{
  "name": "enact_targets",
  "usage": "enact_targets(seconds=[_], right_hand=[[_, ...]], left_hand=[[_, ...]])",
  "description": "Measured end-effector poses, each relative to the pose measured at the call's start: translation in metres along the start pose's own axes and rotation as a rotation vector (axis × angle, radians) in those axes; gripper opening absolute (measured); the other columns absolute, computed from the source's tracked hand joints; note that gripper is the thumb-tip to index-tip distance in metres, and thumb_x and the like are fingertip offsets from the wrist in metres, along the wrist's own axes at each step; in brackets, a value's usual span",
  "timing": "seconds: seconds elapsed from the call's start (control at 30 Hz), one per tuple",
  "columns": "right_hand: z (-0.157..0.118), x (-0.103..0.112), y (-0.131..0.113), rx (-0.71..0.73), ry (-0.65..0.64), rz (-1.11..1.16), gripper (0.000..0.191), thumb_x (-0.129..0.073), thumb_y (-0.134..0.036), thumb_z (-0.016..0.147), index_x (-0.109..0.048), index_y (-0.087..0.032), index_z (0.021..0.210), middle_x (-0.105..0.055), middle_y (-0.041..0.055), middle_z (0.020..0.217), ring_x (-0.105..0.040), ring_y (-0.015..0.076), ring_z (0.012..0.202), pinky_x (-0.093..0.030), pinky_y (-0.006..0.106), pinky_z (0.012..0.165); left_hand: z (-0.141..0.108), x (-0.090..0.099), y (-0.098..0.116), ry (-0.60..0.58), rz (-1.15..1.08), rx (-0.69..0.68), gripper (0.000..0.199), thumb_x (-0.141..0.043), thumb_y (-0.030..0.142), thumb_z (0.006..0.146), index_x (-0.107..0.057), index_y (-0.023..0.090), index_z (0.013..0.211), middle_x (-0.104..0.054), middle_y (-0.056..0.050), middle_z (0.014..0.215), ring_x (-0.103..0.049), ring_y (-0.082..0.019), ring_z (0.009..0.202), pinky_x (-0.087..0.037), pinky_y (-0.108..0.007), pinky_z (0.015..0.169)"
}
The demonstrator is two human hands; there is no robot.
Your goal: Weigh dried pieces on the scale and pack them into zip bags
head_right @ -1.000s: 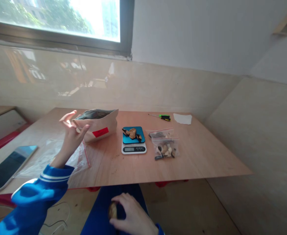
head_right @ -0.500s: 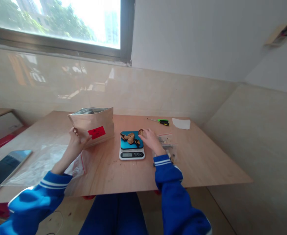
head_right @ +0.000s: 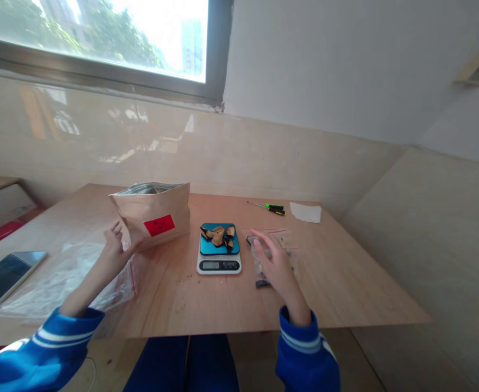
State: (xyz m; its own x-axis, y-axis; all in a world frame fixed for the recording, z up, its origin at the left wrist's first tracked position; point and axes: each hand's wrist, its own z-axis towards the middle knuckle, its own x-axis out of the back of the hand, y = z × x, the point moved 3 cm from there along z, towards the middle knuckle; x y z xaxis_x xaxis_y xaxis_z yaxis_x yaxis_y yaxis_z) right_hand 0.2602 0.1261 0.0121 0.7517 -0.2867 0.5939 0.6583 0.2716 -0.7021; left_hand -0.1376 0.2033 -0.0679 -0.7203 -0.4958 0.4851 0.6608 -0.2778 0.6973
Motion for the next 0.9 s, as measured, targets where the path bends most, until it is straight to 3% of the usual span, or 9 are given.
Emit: enact_targets(seconds=[0.07, 0.13, 0.27, 0.4, 0.5, 0.6, 0.7, 0.8, 0.9], right_hand=[[-0.045, 0.011, -0.002, -0.101, 0.021, 0.073, 0.038, -0.045, -0.049, 0.093, -0.067, -0.024, 0.112, -0.068, 0.0077, 0.119, -0.061, 0.0222, 0.114, -0.047, 0.037, 0.100], [-0.090, 0.012, 0.006, -0.244, 0.046, 0.124, 0.040, -0.047, -0.052, 0.091, -0.070, -0.023, 0.105, -0.073, 0.0081, 0.106, -0.068, 0.0216, 0.101, -0.053, 0.032, 0.092], [-0.153, -0.010, 0.027, -0.411, -0.016, 0.155, 0.043, -0.050, -0.055, 0.088, -0.074, -0.020, 0.097, -0.076, 0.0096, 0.094, -0.072, 0.0217, 0.087, -0.058, 0.026, 0.079], [-0.172, -0.036, 0.023, -0.372, -0.210, 0.175, 0.038, -0.047, -0.048, 0.092, -0.074, -0.022, 0.101, -0.075, 0.0082, 0.095, -0.072, 0.0196, 0.089, -0.057, 0.023, 0.080], [-0.168, -0.044, 0.009, -0.317, -0.248, 0.165, 0.038, -0.044, -0.046, 0.094, -0.073, -0.022, 0.101, -0.075, 0.0087, 0.097, -0.071, 0.0188, 0.091, -0.055, 0.022, 0.081], [-0.161, -0.048, -0.003, -0.271, -0.260, 0.153, 0.038, -0.043, -0.045, 0.095, -0.073, -0.022, 0.100, -0.074, 0.0092, 0.096, -0.071, 0.0186, 0.091, -0.055, 0.022, 0.082], [-0.158, -0.052, -0.008, -0.245, -0.276, 0.143, 0.039, -0.042, -0.044, 0.095, -0.072, -0.021, 0.098, -0.074, 0.0090, 0.094, -0.071, 0.0186, 0.089, -0.055, 0.022, 0.081], [-0.160, -0.054, -0.008, -0.227, -0.299, 0.122, 0.039, -0.041, -0.044, 0.095, -0.072, -0.021, 0.098, -0.074, 0.0091, 0.094, -0.071, 0.0191, 0.088, -0.055, 0.024, 0.080], [-0.163, -0.056, -0.006, -0.206, -0.324, 0.100, 0.038, -0.040, -0.042, 0.096, -0.071, -0.021, 0.100, -0.073, 0.0094, 0.096, -0.070, 0.0193, 0.089, -0.054, 0.025, 0.081]], left_hand=[[-0.017, 0.016, 0.006, -0.063, 0.035, 0.043, 0.068, -0.053, 0.051, 0.081, -0.036, 0.010, 0.133, -0.046, -0.025, 0.136, -0.045, -0.037, 0.131, -0.043, -0.053, 0.101], [-0.038, 0.031, 0.012, -0.126, 0.111, 0.020, 0.044, -0.045, 0.049, 0.087, -0.054, 0.020, 0.118, -0.056, -0.015, 0.129, -0.051, -0.032, 0.125, -0.043, -0.050, 0.102], [-0.078, 0.042, 0.005, -0.153, 0.216, -0.014, 0.037, -0.042, 0.046, 0.087, -0.062, 0.021, 0.107, -0.063, -0.012, 0.120, -0.061, -0.030, 0.111, -0.048, -0.046, 0.096], [-0.099, 0.029, -0.016, -0.210, 0.218, -0.038, 0.038, -0.042, 0.044, 0.086, -0.063, 0.019, 0.104, -0.065, -0.015, 0.118, -0.061, -0.031, 0.111, -0.048, -0.047, 0.097], [-0.102, 0.025, -0.019, -0.223, 0.223, -0.034, 0.037, -0.043, 0.044, 0.086, -0.063, 0.019, 0.104, -0.065, -0.015, 0.119, -0.059, -0.032, 0.114, -0.047, -0.046, 0.098], [-0.095, 0.028, -0.004, -0.187, 0.225, -0.015, 0.040, -0.040, 0.045, 0.087, -0.063, 0.018, 0.105, -0.065, -0.015, 0.118, -0.060, -0.032, 0.113, -0.047, -0.049, 0.097], [-0.075, 0.039, 0.030, -0.030, 0.224, -0.003, 0.042, -0.041, 0.047, 0.088, -0.060, 0.017, 0.110, -0.061, -0.016, 0.124, -0.056, -0.033, 0.118, -0.046, -0.052, 0.099], [-0.038, 0.055, 0.073, 0.246, 0.186, -0.023, 0.039, -0.048, 0.045, 0.088, -0.060, 0.018, 0.114, -0.061, -0.014, 0.123, -0.054, -0.033, 0.120, -0.044, -0.054, 0.100], [0.015, 0.064, 0.109, 0.404, 0.074, -0.051, 0.041, -0.050, 0.044, 0.090, -0.053, 0.024, 0.125, -0.054, -0.011, 0.135, -0.050, -0.029, 0.127, -0.042, -0.051, 0.105]])
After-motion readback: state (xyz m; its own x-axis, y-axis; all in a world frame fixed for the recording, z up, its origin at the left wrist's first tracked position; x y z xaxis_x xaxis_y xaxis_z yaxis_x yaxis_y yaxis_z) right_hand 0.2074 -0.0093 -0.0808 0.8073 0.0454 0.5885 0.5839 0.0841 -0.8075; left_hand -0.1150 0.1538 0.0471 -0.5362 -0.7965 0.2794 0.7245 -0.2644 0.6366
